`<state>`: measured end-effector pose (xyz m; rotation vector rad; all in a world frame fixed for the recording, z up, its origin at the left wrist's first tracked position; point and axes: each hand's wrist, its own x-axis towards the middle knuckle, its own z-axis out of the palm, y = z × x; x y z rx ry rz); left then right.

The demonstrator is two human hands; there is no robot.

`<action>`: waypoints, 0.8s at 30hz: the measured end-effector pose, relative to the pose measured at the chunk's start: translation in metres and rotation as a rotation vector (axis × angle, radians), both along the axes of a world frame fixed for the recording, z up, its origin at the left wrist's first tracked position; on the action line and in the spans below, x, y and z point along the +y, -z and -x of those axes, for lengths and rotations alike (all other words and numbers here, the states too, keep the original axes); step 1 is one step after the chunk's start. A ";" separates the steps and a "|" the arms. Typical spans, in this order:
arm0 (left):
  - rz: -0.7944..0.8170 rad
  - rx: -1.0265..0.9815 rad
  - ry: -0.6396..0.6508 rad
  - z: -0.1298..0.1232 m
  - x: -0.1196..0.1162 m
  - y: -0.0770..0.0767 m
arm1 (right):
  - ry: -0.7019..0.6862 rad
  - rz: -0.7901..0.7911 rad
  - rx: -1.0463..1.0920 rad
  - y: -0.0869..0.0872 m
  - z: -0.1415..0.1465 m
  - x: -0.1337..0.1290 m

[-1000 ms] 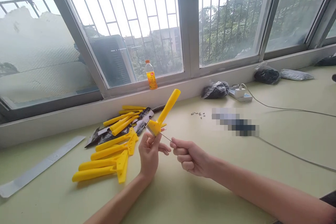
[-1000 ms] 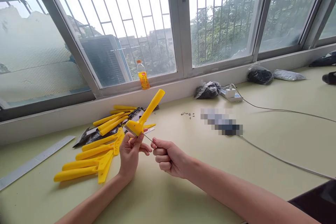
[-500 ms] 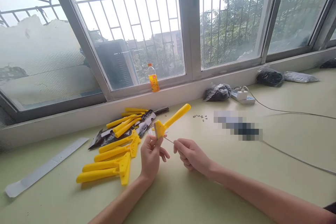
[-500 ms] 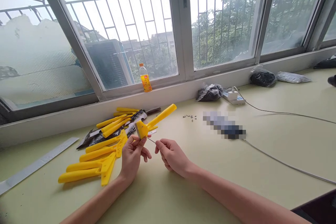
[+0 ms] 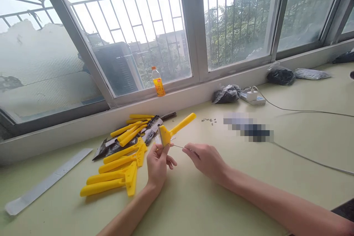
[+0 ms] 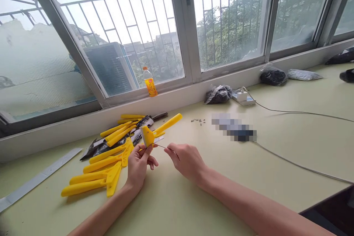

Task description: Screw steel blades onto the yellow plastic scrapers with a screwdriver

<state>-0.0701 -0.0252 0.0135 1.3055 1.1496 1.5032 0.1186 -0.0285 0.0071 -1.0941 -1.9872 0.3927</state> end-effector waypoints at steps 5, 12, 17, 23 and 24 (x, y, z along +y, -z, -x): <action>0.038 -0.023 -0.021 0.002 0.003 0.004 | 0.009 0.039 0.099 -0.001 -0.006 0.004; -0.001 -0.001 -0.120 0.019 0.003 -0.026 | -0.028 0.198 0.302 -0.001 -0.017 0.014; -0.229 0.107 -0.356 0.074 0.003 -0.082 | -0.060 0.242 0.320 0.001 -0.017 0.013; -0.494 0.453 -0.752 0.154 0.024 -0.154 | -0.116 0.268 0.283 0.001 -0.012 0.011; -0.467 0.565 -0.799 0.164 0.032 -0.162 | -0.122 0.273 0.278 0.000 -0.012 0.010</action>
